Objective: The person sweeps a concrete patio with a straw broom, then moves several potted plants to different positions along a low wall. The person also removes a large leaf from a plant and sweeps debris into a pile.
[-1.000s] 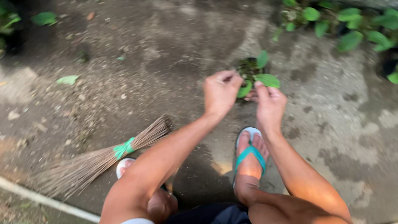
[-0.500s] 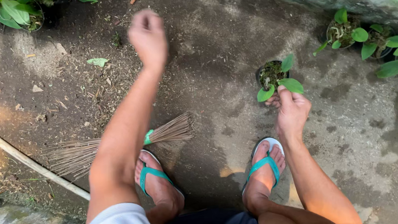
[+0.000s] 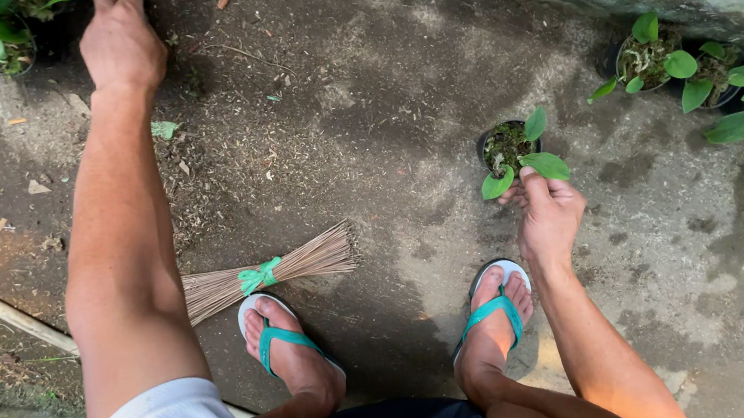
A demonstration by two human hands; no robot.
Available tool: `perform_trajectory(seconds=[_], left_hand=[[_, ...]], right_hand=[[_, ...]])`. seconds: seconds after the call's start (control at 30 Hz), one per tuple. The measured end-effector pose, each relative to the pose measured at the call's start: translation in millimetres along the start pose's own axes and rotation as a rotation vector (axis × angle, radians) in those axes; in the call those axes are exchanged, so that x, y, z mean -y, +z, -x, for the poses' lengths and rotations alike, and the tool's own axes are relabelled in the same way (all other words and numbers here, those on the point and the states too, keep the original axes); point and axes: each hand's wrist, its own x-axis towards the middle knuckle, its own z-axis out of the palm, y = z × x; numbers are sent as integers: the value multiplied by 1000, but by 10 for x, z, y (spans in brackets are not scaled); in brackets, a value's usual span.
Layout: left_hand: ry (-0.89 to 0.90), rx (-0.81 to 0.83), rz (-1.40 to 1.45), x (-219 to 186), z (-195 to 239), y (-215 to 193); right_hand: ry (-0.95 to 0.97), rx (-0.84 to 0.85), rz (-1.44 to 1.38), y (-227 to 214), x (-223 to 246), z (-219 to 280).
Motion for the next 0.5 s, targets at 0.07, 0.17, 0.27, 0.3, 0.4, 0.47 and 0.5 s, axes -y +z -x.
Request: perform_trajectory(seconds=[0.07, 0.17, 0.27, 0.3, 0.4, 0.47, 0.5], left_hand=[[1, -18, -1, 74, 9, 14], [2, -30, -7, 151, 13, 48], [-32, -13, -8, 189, 7, 48], [-27, -32, 4, 183, -1, 31], [-26, -68, 91, 66, 41, -71], [-46, -67, 218, -112, 60, -203], [-72, -37, 346, -249, 61, -282]], right_hand=[[-5, -7, -2, 2, -1, -19], [6, -11, -9, -4, -18, -36], [9, -16, 12, -5, -36, -57], [4, -10, 7, -7, -27, -54], [-9, 1, -8, -9, 24, -11], [-20, 6, -23, 5, 84, 33], [-25, 12, -18, 14, 113, 51]])
